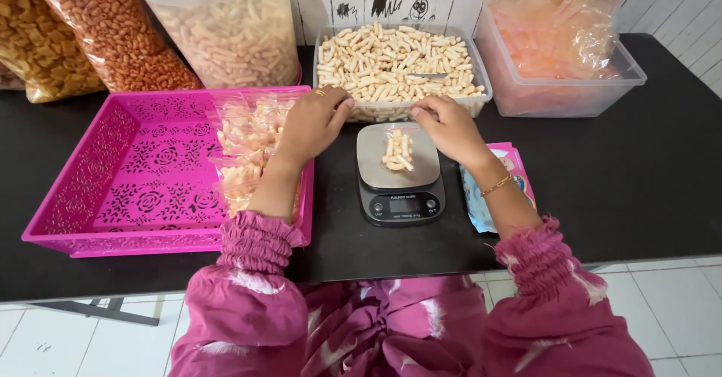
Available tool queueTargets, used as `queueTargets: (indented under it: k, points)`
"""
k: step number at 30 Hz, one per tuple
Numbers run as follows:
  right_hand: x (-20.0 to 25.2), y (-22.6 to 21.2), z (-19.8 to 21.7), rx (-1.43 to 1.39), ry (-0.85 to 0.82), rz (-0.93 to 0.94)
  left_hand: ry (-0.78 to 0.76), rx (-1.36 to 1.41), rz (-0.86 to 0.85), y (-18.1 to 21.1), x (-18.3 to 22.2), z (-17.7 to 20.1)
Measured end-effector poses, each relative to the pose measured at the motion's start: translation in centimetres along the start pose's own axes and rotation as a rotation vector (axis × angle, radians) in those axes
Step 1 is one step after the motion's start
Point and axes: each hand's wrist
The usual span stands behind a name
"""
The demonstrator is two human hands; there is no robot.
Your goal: Packaging small noodle-like snacks into plastic bags by weighing them on a digital scale for portion control.
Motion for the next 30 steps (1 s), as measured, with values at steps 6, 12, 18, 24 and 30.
queueTargets:
  k: [6,12,18,24,30]
  points:
    - [-0.9,1.9,-0.9,0.038,-0.037,-0.093,-0.025,0.001,0.000,-0.2,0.0,-0.1]
    - [-0.7,1.4,-2.3,0.055,-0.101,-0.169,-0.090,0.075,0.003,0.9,-0.1,0.5]
    - [-1.6,-0.7,-2.8,-0.542,0.050,0.114,-0.423,0.180,0.295,1.2,-0.2,-0.4]
    - [-1.6,-3.1,-2.3,-0.436,0.022,0.177,-0.105,0.585,0.126,2.1,-0.7,-0.7]
    - [-1.7,-2.6,-3.7,-0.146,0.128,0.223,-0.067,0.609,0.140,1.7,-0.6,0.1]
Point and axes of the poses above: each hand's wrist, its own x-axis away from the middle knuckle, its own z-axis out of the back of the hand, y = z × x, and after that the axes turned 4 degrees about -y, right-handed
